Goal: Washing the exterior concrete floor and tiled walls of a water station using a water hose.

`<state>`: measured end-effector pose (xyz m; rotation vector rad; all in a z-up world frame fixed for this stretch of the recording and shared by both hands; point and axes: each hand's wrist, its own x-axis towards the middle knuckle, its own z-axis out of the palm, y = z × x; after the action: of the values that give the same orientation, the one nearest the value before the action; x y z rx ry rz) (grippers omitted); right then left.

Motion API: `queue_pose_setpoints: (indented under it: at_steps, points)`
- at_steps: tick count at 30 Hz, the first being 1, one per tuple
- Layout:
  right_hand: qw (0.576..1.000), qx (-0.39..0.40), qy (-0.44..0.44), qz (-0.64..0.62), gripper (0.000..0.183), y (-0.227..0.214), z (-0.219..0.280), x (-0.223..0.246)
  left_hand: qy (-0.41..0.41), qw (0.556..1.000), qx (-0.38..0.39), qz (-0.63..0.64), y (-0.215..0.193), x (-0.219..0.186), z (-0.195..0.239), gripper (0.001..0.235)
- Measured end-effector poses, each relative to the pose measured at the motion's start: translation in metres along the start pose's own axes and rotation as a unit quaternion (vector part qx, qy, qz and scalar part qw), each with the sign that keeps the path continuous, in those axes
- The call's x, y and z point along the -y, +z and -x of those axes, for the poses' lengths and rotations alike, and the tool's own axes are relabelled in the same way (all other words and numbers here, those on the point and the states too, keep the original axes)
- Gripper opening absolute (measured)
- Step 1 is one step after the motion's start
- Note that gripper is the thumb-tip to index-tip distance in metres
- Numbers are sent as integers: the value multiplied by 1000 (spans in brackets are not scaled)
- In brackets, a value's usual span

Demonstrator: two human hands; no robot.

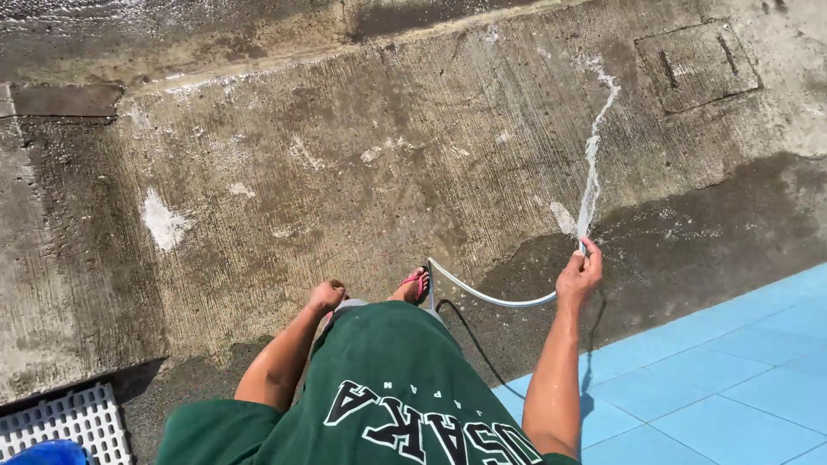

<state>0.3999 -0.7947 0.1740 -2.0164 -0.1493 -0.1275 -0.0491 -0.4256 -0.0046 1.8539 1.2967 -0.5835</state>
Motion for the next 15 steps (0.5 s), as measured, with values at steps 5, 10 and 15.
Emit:
queue_pose_setpoints:
  at_steps: [5, 10, 15]
  points:
    - [980, 133, -65, 134, 37, 52, 44, -1, -24, 997, 23, 70, -1, 51, 16, 36]
    - [964, 242, 74, 77, 38, 101, 120, -7, -95, 986, 90, 103, 5, 153, 49, 46]
    - [936, 284, -73, 193, 42, 183, 132, 32, -137, 982, 71, 104, -16, 243, 98, 32]
